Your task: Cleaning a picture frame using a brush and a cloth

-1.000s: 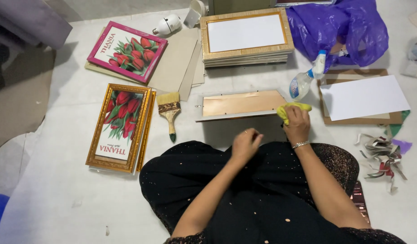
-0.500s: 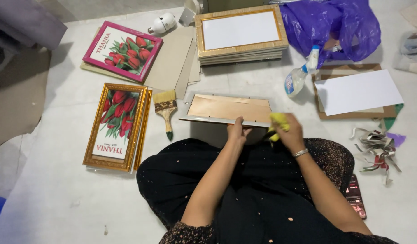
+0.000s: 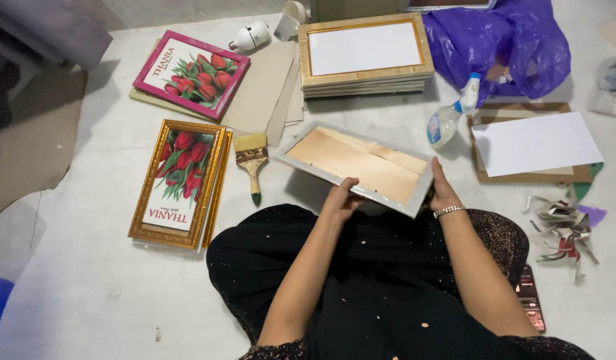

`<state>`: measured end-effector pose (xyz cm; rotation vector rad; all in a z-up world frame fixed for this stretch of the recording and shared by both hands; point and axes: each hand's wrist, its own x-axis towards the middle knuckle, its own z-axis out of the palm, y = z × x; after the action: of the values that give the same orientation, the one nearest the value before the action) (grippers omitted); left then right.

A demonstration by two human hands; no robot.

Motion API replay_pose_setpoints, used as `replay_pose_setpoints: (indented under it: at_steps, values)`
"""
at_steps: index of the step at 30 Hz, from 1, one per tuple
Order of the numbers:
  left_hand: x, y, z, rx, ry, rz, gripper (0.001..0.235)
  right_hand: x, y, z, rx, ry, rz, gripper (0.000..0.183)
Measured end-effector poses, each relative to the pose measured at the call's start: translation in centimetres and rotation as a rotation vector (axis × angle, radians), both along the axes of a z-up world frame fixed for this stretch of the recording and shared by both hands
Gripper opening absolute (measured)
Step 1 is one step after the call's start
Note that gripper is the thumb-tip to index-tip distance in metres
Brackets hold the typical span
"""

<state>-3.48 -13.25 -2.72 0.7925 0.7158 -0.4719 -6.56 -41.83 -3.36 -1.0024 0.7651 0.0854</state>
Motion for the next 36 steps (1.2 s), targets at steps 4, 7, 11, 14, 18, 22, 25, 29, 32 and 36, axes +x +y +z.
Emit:
replay_pose_setpoints:
  at_steps: [4,7,11,14,18,22,25,29,32,36]
  values:
    - [1.6,1.3,-1.1,-0.070,-0.028,-0.136,0.075,0.8,-2.5,-1.8,0.115,-0.117,0.038,0.047]
    - [4.2,2.0,-1.6,-0.027,-0.051,-0.202,0.071,1.2,-3.7,-3.5,0.093,-0.195,0.071,0.037]
    - [6.7,2.4,0.2,0.002,-0.045,-0.228,0.061,1.2,-0.7,0.5,0.027,-0.271,0.036,0.036]
    - [7.5,2.8,-2.1,0.137,-0.043,-0.278,0.059,1.2,1.2,0.7,0.033,-0.247,-0.033,0.029]
    - [6.8,4.0,-5.3,0.284,-0.047,-0.264,0.073,0.5,5.3,3.5,0.049,-0.224,-0.074,0.025]
    - [0.5,3.8,3.8,0.324,-0.009,-0.277,0.092,0.4,6.3,4.8,-0.061,-0.275,-0.060,0.026]
    - [-3.8,2.2,10.2,0.141,0.021,-0.272,0.100,1.0,4.4,2.5,-0.251,-0.262,-0.025,0.039]
    - [-4.3,-0.4,5.3,0.056,0.018,-0.229,0.100,0.4,4.3,5.0,-0.456,-0.160,0.085,0.056]
    - [-3.4,-1.0,4.9,0.081,0.011,-0.174,0.086,-0.2,4.1,10.0,-0.688,-0.207,0.020,0.063]
    - [-2.4,-0.5,7.3,0.095,0.000,-0.110,0.068,-0.6,4.0,14.0,-0.945,-0.310,-0.265,0.051]
